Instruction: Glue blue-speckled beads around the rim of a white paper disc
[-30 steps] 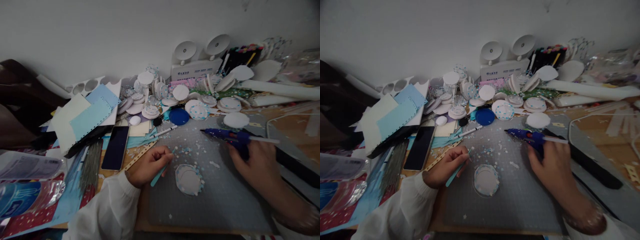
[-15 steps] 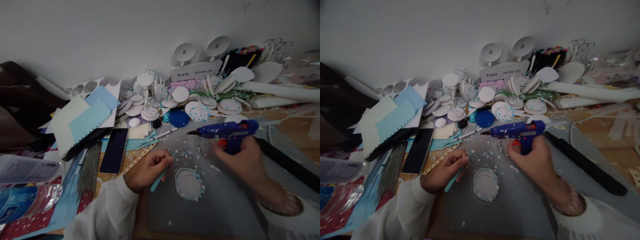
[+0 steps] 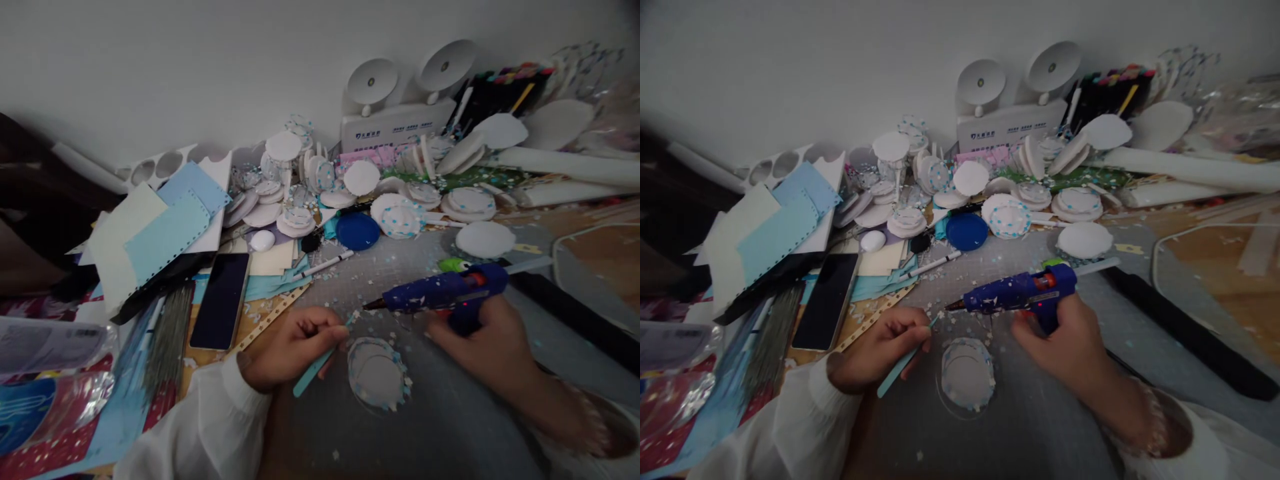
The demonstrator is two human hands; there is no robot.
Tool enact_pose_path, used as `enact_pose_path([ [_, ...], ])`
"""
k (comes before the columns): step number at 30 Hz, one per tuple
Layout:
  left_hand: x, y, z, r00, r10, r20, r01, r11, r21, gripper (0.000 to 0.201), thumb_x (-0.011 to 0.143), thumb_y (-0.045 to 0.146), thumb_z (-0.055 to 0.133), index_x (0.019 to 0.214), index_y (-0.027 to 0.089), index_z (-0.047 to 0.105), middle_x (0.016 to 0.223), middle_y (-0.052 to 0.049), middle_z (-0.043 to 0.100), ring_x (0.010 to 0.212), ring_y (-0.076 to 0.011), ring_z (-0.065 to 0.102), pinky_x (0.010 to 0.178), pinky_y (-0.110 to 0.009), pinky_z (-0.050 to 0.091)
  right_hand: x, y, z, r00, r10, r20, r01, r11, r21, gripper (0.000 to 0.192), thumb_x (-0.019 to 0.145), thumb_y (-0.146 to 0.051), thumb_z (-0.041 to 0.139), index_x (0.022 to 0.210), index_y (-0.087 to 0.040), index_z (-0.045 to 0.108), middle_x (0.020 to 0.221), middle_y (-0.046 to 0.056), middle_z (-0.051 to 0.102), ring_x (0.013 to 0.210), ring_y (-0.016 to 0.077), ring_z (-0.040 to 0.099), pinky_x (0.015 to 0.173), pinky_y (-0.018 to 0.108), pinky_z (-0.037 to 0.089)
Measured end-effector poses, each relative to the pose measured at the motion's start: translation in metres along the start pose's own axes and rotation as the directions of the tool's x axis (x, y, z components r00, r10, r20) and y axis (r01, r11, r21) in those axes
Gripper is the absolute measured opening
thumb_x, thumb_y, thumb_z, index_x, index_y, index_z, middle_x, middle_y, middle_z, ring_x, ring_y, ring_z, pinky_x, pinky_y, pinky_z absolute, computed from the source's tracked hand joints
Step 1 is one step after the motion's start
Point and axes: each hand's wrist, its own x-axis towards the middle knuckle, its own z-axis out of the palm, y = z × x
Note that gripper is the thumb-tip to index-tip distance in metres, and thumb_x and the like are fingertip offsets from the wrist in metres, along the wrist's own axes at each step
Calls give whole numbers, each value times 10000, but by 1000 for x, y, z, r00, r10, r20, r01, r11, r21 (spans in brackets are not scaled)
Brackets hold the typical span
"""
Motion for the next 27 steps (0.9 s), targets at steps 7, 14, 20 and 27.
enact_pose_path([
  [7,0,0,-1,1000,23,6,-23,1000,4,387,855,484,596,669,147,554,410,50,471,339,-58,397,372,-166,284,-3,4,2,996,-89,5,89,996,-13,164,672,-385,559,666,-246,472,536,19,564,504,212,545,467,316,419],
  [14,0,0,-2,1000,13,12,-14,999,33,402,851,503,595,668,146,560,406,52,469,333,-56,393,365,-163,283,-3,5,2,996,-87,20,88,996,-18,171,667,-399,555,711,-244,498,547,12,571,490,208,544,460,317,424],
  [20,0,1,-2,1000,2,25,-3,999,38,397,863,493,584,674,145,559,420,50,476,343,-54,398,376,-162,296,-5,8,3,994,-111,24,112,993,-42,143,690,-389,529,729,-259,480,552,11,564,504,223,551,474,332,435],
  [27,0,1,-1,1000,16,17,-16,1000,26,386,863,485,587,676,147,566,412,50,473,343,-59,401,372,-162,285,-5,8,4,986,-168,1,167,978,-122,155,691,-388,546,689,-263,455,519,2,514,463,208,520,456,320,411],
])
